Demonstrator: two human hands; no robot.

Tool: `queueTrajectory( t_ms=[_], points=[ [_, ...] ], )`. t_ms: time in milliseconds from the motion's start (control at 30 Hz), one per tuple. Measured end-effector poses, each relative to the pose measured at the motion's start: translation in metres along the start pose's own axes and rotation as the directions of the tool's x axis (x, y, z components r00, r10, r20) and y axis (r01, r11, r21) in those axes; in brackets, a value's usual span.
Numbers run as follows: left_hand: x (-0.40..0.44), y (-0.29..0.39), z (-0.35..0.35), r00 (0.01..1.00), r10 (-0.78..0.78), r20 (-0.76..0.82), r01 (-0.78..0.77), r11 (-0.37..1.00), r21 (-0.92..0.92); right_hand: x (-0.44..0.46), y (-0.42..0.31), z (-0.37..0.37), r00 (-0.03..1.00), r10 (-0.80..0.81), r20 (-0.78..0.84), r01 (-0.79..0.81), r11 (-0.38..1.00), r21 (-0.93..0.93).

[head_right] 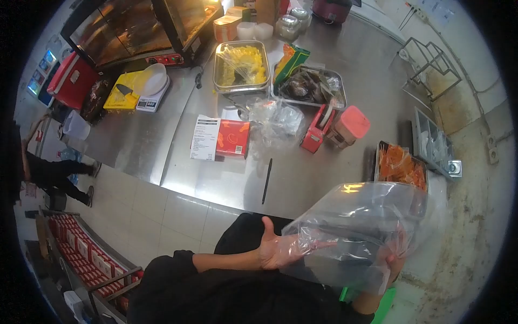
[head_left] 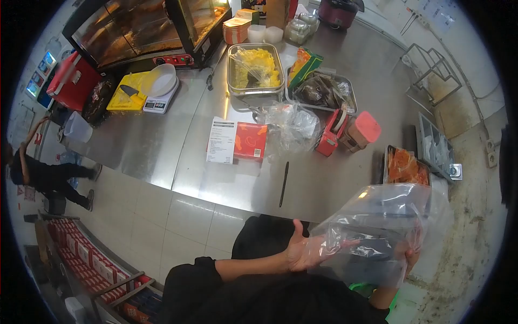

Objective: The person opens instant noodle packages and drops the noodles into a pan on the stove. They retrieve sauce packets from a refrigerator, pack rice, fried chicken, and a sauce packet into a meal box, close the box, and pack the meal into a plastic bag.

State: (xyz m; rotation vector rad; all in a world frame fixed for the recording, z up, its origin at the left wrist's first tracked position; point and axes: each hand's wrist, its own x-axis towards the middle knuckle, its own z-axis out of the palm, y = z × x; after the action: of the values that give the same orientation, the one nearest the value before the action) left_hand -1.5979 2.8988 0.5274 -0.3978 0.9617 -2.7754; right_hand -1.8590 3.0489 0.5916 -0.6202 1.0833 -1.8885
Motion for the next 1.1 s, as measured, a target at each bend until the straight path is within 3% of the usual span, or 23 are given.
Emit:
queueTrajectory(
  t_ms=[33, 67, 100, 200, 233, 333, 433, 533, 600, 633, 667, 700, 733, 767, 833, 867, 900, 933, 967, 1000, 1033, 1067, 1100],
  points=[
    [0.001, 0.0, 0.002, 0.997, -0.006, 0.082, 0.018, 0.99, -0.139, -0.002, -0.002, -0.006, 1.0, -0.003, 0.005, 0.003, 1.0, 0.007],
    [0.0, 0.0, -0.003, 0.986, 0.061, 0.153, -0.069, 0.996, 0.048, -0.001, -0.002, -0.008, 1.0, -0.007, -0.001, 0.007, 1.0, 0.007],
    [-0.005, -0.002, 0.001, 0.984, 0.076, 0.16, -0.089, 0.993, 0.076, 0.001, -0.001, -0.009, 1.0, -0.002, -0.006, 0.002, 1.0, -0.015],
    [-0.023, -0.004, 0.013, 0.996, 0.08, -0.042, -0.045, 0.848, 0.527, 0.015, -0.003, -0.01, 0.999, 0.044, 0.009, -0.043, 0.992, -0.122],
    [-0.028, 0.002, 0.006, 0.999, 0.015, 0.03, -0.027, 0.893, 0.45, 0.022, -0.003, -0.011, 0.997, 0.071, 0.024, -0.066, 0.983, -0.17],
    [-0.033, 0.0, 0.025, 0.999, 0.001, -0.05, 0.025, 0.857, 0.515, 0.037, -0.008, -0.008, 0.982, 0.177, 0.063, -0.145, 0.926, -0.348],
    [-0.033, 0.003, 0.041, 0.978, 0.092, -0.188, 0.089, 0.631, 0.771, 0.047, -0.005, -0.001, 0.941, 0.323, 0.099, -0.215, 0.798, -0.562],
    [-0.031, 0.017, 0.04, 0.92, 0.311, -0.241, 0.157, 0.272, 0.95, 0.057, 0.023, 0.013, 0.892, 0.446, 0.073, -0.23, 0.587, -0.776],
    [-0.026, 0.04, 0.033, 0.782, 0.622, -0.037, 0.328, -0.36, 0.873, 0.067, 0.062, 0.022, 0.899, 0.437, 0.005, -0.233, 0.489, -0.841],
    [-0.026, 0.047, 0.029, 0.786, 0.617, -0.041, 0.325, -0.356, 0.876, 0.073, 0.098, 0.021, 0.948, 0.316, -0.029, -0.2, 0.523, -0.829],
    [-0.026, 0.054, 0.026, 0.793, 0.594, 0.137, 0.427, -0.702, 0.571, 0.068, 0.108, 0.034, 0.95, 0.31, -0.038, -0.202, 0.518, -0.832],
    [-0.024, 0.06, 0.022, 0.822, 0.488, 0.293, 0.471, -0.872, 0.133, 0.063, 0.119, 0.057, 0.985, 0.162, -0.064, -0.134, 0.473, -0.871],
    [-0.02, 0.065, 0.018, 0.758, 0.639, 0.129, 0.547, -0.731, 0.408, 0.06, 0.128, 0.082, 0.998, 0.007, -0.069, -0.066, 0.414, -0.908],
    [-0.016, 0.061, 0.014, 0.762, 0.635, 0.128, 0.541, -0.732, 0.414, 0.053, 0.135, 0.104, 0.988, -0.139, -0.07, -0.018, 0.346, -0.938],
    [-0.012, 0.047, 0.006, 0.683, 0.725, -0.089, 0.407, -0.277, 0.871, 0.033, 0.137, 0.147, 0.987, 0.161, -0.009, -0.092, 0.516, -0.852],
    [-0.006, 0.038, 0.005, 0.522, 0.845, -0.114, 0.568, -0.245, 0.786, 0.029, 0.145, 0.14, 0.987, 0.157, -0.022, -0.102, 0.516, -0.851],
    [-0.006, 0.038, 0.004, 0.529, 0.84, -0.121, 0.571, -0.247, 0.783, 0.026, 0.16, 0.129, 0.967, 0.249, -0.057, -0.212, 0.658, -0.723],
    [-0.004, 0.041, 0.003, 0.634, 0.773, 0.025, 0.423, -0.374, 0.826, 0.026, 0.168, 0.122, 0.937, 0.343, -0.066, -0.319, 0.761, -0.566],
    [-0.003, 0.045, 0.001, 0.706, 0.685, 0.177, 0.256, -0.48, 0.839, 0.027, 0.17, 0.117, 0.937, 0.341, -0.074, -0.321, 0.757, -0.569],
    [-0.003, 0.049, 0.008, 0.727, 0.679, 0.104, 0.402, -0.543, 0.737, 0.027, 0.171, 0.115, 0.916, 0.391, -0.092, -0.397, 0.848, -0.351],
    [-0.002, 0.049, 0.012, 0.728, 0.679, 0.094, 0.404, -0.536, 0.741, 0.026, 0.171, 0.113, 0.891, 0.444, -0.097, -0.453, 0.885, -0.111],
    [0.0, 0.047, 0.016, 0.761, 0.633, 0.143, 0.26, -0.498, 0.827, 0.025, 0.166, 0.113, 0.888, 0.447, -0.107, -0.457, 0.882, -0.111],
    [0.003, 0.042, 0.029, 0.781, 0.59, 0.203, 0.108, -0.447, 0.888, 0.026, 0.155, 0.117, 0.829, 0.556, -0.056, -0.53, 0.815, 0.234]
  ],
)
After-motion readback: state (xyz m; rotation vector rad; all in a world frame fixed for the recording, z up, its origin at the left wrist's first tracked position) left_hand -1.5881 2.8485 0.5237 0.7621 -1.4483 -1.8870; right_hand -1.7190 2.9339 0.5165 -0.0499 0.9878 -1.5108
